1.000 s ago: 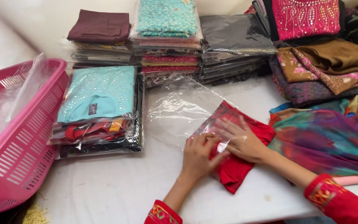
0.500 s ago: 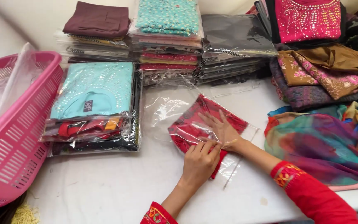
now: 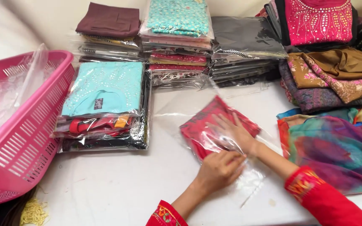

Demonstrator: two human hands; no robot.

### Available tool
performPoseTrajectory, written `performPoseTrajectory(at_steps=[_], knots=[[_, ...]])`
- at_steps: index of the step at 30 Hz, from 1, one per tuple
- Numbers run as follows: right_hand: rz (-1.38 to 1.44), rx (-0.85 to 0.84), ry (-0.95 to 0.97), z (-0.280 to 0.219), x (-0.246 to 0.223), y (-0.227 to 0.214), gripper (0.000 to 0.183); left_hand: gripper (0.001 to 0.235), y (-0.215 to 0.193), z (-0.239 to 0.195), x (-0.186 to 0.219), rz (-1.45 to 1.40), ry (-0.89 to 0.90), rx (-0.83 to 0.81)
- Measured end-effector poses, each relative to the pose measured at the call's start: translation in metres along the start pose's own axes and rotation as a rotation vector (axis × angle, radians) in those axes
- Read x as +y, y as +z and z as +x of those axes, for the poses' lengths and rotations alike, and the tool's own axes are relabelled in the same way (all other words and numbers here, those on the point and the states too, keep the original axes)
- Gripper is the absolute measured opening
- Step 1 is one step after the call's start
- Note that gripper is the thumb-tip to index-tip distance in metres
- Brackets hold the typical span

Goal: The person places folded garments, including a multicolored shirt, a light blue top, and a red shirt, into clear plastic bags on a white table. They smooth the items inside the bags and stack the packaged clothes next to a pink basket.

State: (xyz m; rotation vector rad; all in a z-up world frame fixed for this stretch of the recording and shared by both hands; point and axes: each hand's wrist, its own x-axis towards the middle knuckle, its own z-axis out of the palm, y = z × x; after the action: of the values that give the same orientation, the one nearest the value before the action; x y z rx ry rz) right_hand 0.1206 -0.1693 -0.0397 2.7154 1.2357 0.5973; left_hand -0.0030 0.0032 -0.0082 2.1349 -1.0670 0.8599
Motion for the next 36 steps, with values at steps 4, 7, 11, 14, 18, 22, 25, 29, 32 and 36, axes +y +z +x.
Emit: performPoseTrajectory(at_steps=[4,7,11,14,18,22,25,29,32,36], knots=[[0.197,0.016,0.175,-0.015,-0.012,0.006,0.060,0.032,-0.009,0.005,0.014,-0.062,0.100,0.030],[0.214,-0.032,0.168,0.010,-0.038,-0.006,0.059,0.030,-0.015,0.006,0.013,-0.047,0.096,0.077],[0.013,0.214,-0.009,0.036,-0.063,-0.007,0.062,0.029,-0.016,0.006,0.010,-0.065,0.069,0.103],[0.103,0.288,-0.117,0.028,-0.063,0.016,0.067,0.026,-0.012,0.004,0.013,-0.074,0.082,0.062],[0.523,-0.126,0.034,0.020,-0.066,-0.008,0.078,0.027,0.002,-0.004,0.009,-0.087,0.071,0.022],[0.568,-0.143,0.153,0.028,-0.068,0.000,0.066,0.051,0.002,0.006,0.005,0.090,-0.176,-0.080],[0.422,-0.179,0.092,0.047,-0.067,-0.006,0.064,0.069,0.016,-0.003,-0.005,0.141,-0.237,-0.157],[0.336,-0.247,0.071,0.050,-0.065,-0.012,0.069,0.075,0.018,-0.006,-0.009,0.052,-0.263,-0.261],[0.282,-0.252,0.101,0.031,-0.050,0.002,0.074,0.074,0.018,-0.005,-0.011,-0.029,-0.273,-0.257],[0.198,-0.248,0.135,0.008,-0.022,0.028,0.081,0.063,0.002,0.004,-0.015,-0.062,-0.274,-0.209]])
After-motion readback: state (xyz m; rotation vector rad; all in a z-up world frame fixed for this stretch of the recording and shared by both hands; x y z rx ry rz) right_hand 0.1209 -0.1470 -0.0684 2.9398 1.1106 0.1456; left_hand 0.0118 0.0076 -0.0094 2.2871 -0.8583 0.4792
